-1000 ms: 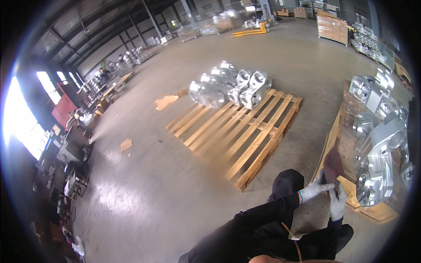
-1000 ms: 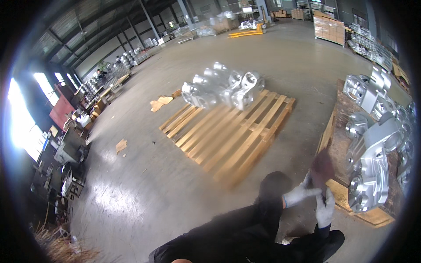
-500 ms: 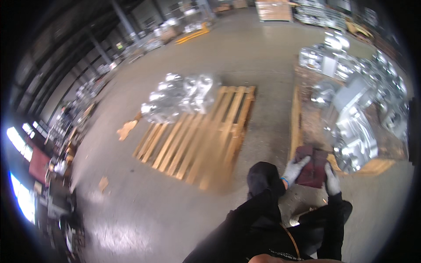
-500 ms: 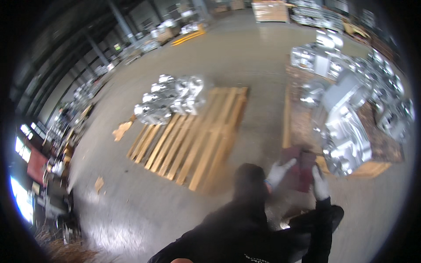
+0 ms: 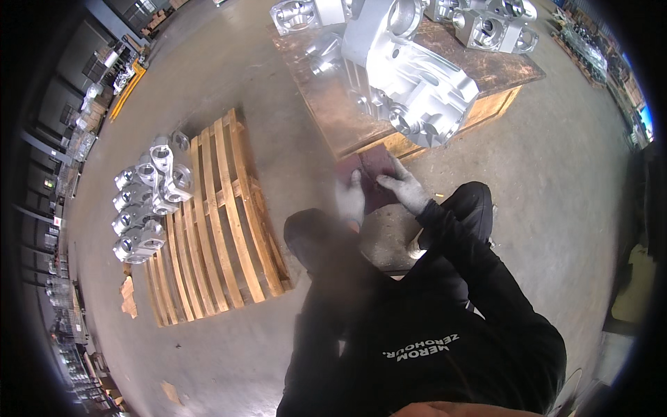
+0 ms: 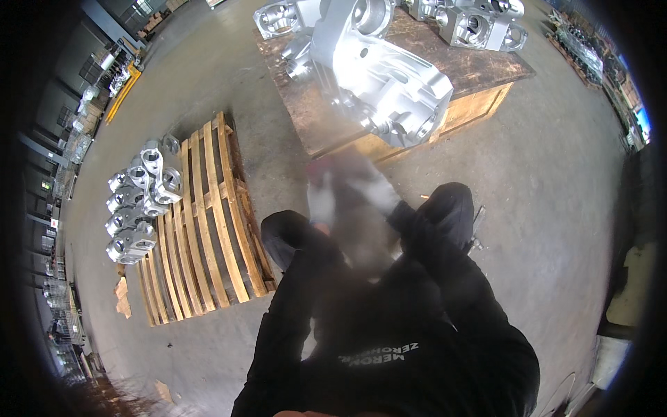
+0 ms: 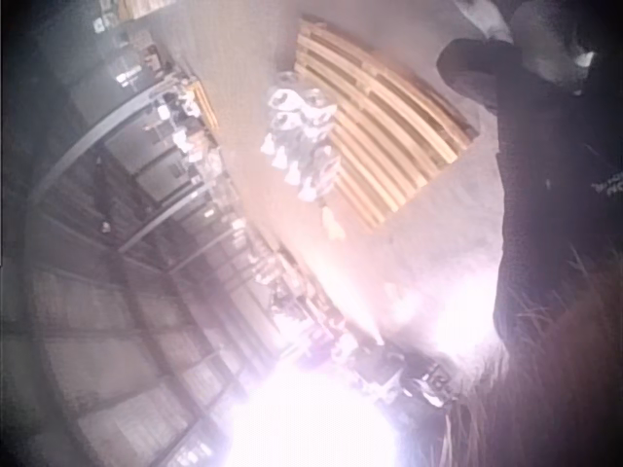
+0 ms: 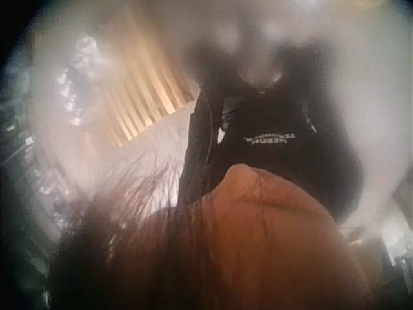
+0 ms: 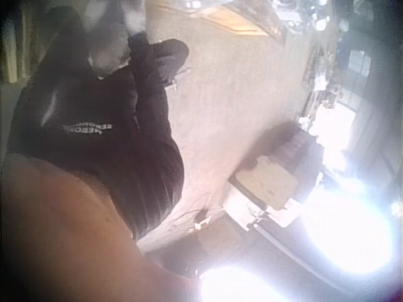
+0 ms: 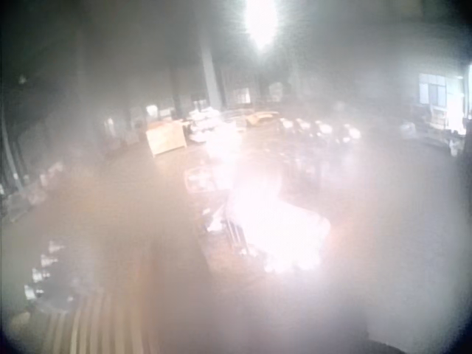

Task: The person wipes a large silver metal part with a cloth, then uses a red sanding block to rub the surface. They rotate the part to reach different areas and continue sanding while another worker walks by in the background.

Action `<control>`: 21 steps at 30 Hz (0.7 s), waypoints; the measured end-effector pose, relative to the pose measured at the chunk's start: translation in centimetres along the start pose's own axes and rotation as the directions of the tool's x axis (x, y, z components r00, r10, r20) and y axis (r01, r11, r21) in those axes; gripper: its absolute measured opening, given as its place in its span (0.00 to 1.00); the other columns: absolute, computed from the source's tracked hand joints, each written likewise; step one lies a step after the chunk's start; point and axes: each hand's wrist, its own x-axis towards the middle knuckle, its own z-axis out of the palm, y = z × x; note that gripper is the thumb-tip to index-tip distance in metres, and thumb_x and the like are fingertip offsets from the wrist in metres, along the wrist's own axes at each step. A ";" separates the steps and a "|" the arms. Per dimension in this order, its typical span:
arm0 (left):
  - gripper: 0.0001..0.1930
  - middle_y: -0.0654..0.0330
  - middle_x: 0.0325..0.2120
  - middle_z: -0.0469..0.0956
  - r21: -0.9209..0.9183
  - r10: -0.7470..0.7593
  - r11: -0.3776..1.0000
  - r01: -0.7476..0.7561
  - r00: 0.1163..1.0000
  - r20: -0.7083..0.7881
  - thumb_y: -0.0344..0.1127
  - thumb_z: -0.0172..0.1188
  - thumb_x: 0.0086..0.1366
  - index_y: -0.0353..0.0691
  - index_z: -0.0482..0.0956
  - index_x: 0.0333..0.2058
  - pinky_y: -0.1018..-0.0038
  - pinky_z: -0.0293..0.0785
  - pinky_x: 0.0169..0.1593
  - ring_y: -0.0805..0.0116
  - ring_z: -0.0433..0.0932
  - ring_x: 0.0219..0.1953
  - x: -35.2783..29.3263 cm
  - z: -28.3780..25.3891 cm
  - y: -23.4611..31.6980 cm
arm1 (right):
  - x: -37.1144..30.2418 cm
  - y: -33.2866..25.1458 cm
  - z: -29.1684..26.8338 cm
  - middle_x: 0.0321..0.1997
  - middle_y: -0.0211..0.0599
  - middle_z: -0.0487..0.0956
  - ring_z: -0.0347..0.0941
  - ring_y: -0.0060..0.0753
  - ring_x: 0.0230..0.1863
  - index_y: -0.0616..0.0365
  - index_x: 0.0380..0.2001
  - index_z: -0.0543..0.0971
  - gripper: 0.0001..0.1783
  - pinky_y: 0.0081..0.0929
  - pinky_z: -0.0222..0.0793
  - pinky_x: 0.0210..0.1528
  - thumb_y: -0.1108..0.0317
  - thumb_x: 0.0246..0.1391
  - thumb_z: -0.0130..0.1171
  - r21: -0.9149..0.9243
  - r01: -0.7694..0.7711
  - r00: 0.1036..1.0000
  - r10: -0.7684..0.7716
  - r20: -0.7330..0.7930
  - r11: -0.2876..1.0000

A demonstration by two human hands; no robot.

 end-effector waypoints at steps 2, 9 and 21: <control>0.34 0.36 0.63 0.75 0.110 -0.053 0.993 0.047 0.997 0.048 0.54 0.61 0.75 0.30 0.70 0.66 0.53 0.64 0.71 0.39 0.72 0.67 0.4 -0.3 -1.2 | 0.1 1.0 -0.7 0.62 0.41 0.78 0.77 0.31 0.59 0.63 0.73 0.66 0.35 0.29 0.74 0.62 0.69 0.67 0.65 0.257 0.001 1.000 0.002 -0.011 0.966; 0.27 0.51 0.58 0.77 -0.348 -0.121 0.921 0.175 0.978 0.172 0.50 0.54 0.80 0.37 0.71 0.66 0.63 0.72 0.62 0.56 0.76 0.59 -1.5 0.0 2.4 | -2.0 0.3 1.1 0.72 0.46 0.72 0.70 0.42 0.71 0.61 0.73 0.69 0.32 0.35 0.68 0.71 0.61 0.71 0.61 -0.072 0.019 0.999 -0.017 0.037 0.997; 0.30 0.47 0.63 0.76 0.465 0.184 -0.660 -0.590 0.473 0.861 0.53 0.45 0.81 0.38 0.71 0.70 0.58 0.70 0.68 0.55 0.75 0.65 -4.3 -3.0 14.5 | -8.1 -7.7 -1.0 0.81 0.56 0.58 0.60 0.60 0.78 0.59 0.80 0.53 0.49 0.45 0.63 0.76 0.65 0.62 0.66 -0.515 0.281 0.952 -0.304 0.041 0.810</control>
